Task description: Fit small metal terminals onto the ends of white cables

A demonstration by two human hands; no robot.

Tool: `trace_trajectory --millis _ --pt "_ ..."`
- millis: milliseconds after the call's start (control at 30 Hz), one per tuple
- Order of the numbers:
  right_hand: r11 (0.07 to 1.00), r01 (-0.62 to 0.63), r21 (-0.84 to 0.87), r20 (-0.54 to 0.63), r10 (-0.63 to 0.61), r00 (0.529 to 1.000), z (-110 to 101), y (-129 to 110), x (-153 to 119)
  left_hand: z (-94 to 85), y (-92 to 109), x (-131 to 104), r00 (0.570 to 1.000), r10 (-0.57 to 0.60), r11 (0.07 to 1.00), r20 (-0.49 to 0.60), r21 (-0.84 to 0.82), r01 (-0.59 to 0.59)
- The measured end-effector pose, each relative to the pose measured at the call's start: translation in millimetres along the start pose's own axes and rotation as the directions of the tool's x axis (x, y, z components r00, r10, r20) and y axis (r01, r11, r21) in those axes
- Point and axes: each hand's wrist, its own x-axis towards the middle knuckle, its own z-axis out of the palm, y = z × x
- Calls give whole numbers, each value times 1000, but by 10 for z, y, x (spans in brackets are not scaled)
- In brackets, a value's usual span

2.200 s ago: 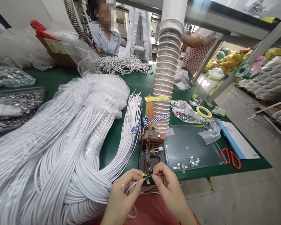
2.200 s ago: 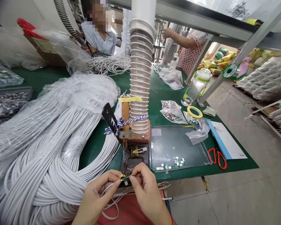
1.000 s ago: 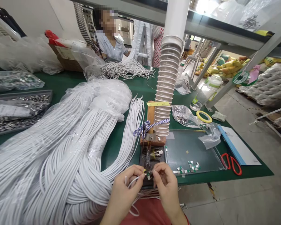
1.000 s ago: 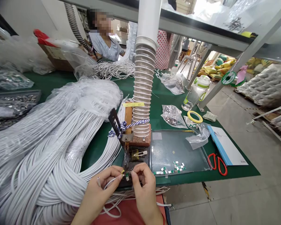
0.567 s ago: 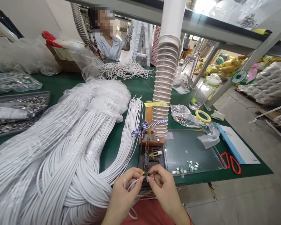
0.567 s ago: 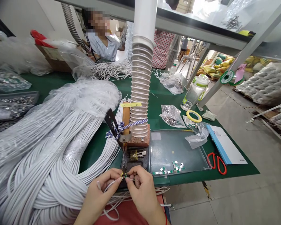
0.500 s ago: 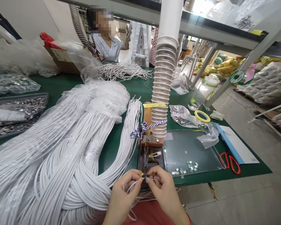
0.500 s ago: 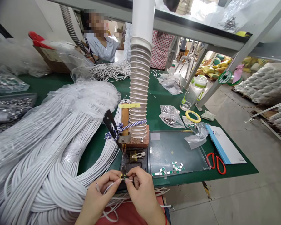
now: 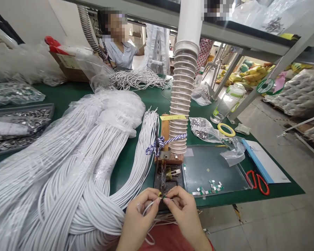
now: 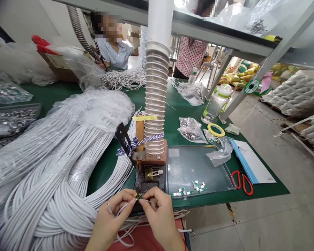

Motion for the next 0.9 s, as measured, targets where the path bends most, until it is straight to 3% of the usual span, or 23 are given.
trace_trajectory --millis 167,467,667,900 --pt "999 47 24 -15 -47 999 14 6 -3 -5 25 0 1000 -7 1000 27 23 6" --pt "997 78 28 -18 -77 997 7 -80 18 -10 -121 -30 999 19 1000 31 -3 -19" --pt "992 125 22 -16 -124 992 10 -103 24 -17 -57 -24 999 40 999 24 -1 -40" --pt "996 79 -39 26 -78 997 3 -40 -26 -36 10 -36 999 -1 1000 42 11 0"
